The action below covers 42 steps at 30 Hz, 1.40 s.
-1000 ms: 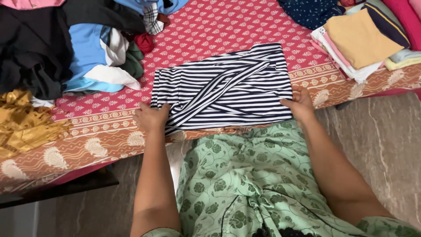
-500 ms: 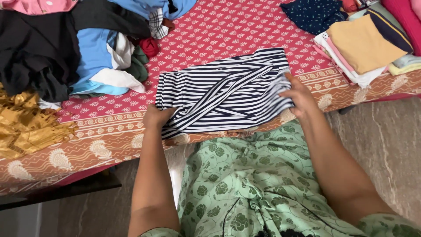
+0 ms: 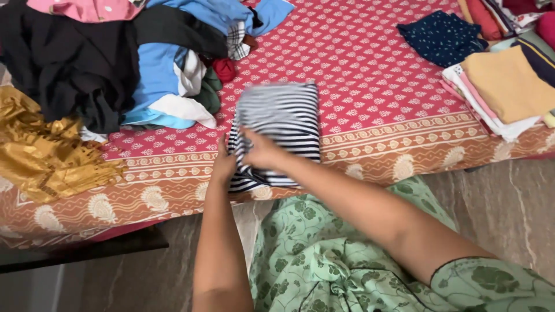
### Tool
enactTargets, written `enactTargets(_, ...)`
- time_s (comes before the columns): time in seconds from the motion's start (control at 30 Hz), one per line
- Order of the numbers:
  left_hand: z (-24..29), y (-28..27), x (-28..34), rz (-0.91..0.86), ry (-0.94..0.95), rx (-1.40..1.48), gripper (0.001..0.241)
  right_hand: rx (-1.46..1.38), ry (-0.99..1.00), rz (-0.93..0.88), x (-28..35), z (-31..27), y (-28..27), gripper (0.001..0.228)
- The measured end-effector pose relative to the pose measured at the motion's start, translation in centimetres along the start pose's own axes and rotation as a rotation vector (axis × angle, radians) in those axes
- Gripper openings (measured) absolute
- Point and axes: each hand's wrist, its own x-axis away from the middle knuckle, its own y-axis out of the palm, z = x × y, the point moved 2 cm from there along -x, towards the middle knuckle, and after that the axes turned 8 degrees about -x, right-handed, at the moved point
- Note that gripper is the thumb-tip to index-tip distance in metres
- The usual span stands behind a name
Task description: Folding various articles of clothing on a bed and stacking them.
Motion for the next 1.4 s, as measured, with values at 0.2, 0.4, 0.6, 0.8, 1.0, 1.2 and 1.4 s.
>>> enactTargets(0.2, 0.3, -1.3, -0.7, -0.067, -0.252, 0.13, 0.061, -0.155, -0.069, -0.012, 1.0, 4.6, -2.9, 0.067)
enactTargets(0.4, 7.0, -2.5, -0.8, 0.047, -0.496, -0.056, 0.083, -0.047, -0.18, 0.505, 0.6, 10.9, -15.6, 0.042)
enactTargets(0.6, 5.7, -1.2, -7.4, 0.043, -0.484, -0.41, 0.091, -0.456, 0.3, 0.47, 0.3, 13.3, -18.8, 0.02)
enactTargets(0.8, 2.3, 2.0, -11.2, -0.156, -0.643, 0.045, 0.073, -0.643, 0.424, 0.369, -3.6, 12.9, -17.9, 0.027)
enactTargets(1.0, 4.4, 1.1, -10.9, -0.375, -0.763, 0.287, 0.067, -0.803, 0.484, 0.231, -6.1, 12.1, -18.5, 0.034)
enactTargets(1.2, 14.3, -0.1, -10.6, -0.404, -0.539, 0.421, 0.049, -0.709, 0.261, 0.288, -3.3, 3.7, -23.6, 0.03)
enactTargets(1.4, 23.1, 2.3, -7.7, -0.355, 0.174, 0.54, 0.034, -0.463, -0.209, 0.37, 5.3, -5.5, -29.5, 0.036)
